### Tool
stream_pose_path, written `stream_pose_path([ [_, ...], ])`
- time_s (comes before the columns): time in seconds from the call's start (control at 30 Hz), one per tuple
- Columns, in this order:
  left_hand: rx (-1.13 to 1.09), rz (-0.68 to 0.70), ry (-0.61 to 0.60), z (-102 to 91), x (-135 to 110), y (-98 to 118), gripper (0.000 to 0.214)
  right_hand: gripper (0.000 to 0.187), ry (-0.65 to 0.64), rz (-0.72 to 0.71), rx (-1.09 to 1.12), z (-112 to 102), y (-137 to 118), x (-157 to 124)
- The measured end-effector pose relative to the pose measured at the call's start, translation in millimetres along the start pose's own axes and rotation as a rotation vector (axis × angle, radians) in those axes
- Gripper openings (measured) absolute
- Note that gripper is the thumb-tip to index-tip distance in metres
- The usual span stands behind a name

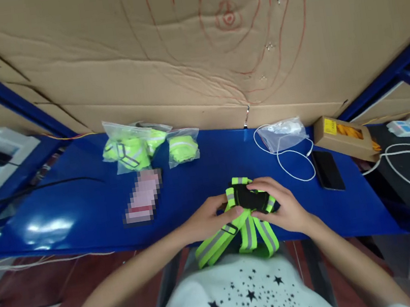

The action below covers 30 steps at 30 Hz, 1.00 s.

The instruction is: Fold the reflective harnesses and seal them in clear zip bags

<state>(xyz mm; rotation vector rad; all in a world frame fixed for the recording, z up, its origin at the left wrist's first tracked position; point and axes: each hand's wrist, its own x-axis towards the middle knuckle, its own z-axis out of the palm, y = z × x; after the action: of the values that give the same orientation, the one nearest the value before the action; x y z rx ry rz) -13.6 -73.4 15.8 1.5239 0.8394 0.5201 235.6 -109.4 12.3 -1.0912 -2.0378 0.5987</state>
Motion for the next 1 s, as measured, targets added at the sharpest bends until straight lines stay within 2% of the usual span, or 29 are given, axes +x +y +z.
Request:
stream_pose_path([
  [0.13,0.255,0.100,-0.187,-22.8,3,6,0.038,0.048,-0.050,-0.018,0.072,0,13,2],
  [0.17,0.294,0.127,-0.181,-27.5,6,6,0.036,0.044,-0.048,-0.001,0.091,-2,16,5],
  [0.23,0.275,0.146,-0.095,-33.0,15,2,0.035,0.037,-0.040,0.057,0.133,-5,19,13],
  [0.27,0.215,0.140,-0.027,-33.9,20,-1,0.042,0.034,-0.043,0.097,0.157,-6,20,19],
  [0.33,0.064,0.152,0.077,-34.2,29,-6,0.081,0.030,-0.063,0.194,0.219,-7,23,33],
  [0.37,0.007,0.174,0.079,-34.5,33,-7,0.100,0.031,-0.084,0.242,0.255,-6,26,41],
  [0.4,-0.022,0.199,0.049,-35.4,37,-6,0.109,0.033,-0.107,0.283,0.294,-3,28,49],
  [0.43,-0.020,0.222,0.010,-37.0,42,-5,0.106,0.035,-0.129,0.318,0.334,0,31,56],
  [0.5,0.049,0.248,-0.008,-41.8,50,-2,0.076,0.040,-0.116,0.375,0.402,9,38,67],
  [0.57,0.134,0.263,0.091,-47.5,58,-2,0.046,0.038,-0.050,0.414,0.430,17,44,71],
  [0.63,0.221,0.287,0.146,-52.0,62,-7,0.039,0.034,-0.002,0.425,0.434,22,49,68],
  [0.7,0.316,0.336,0.124,-54.5,62,-14,0.036,0.027,-0.005,0.384,0.390,23,54,62],
  [0.77,0.403,0.416,0.122,-54.6,59,-21,0.031,0.023,0.031,0.256,0.260,20,57,56],
  [0.9,0.499,0.500,0.196,-48.8,57,-27,0.036,0.042,0.093,-0.110,-0.103,14,58,49],
  [1.0,0.566,0.529,0.235,-42.3,58,-30,0.038,0.048,0.083,-0.220,-0.196,17,54,46],
])
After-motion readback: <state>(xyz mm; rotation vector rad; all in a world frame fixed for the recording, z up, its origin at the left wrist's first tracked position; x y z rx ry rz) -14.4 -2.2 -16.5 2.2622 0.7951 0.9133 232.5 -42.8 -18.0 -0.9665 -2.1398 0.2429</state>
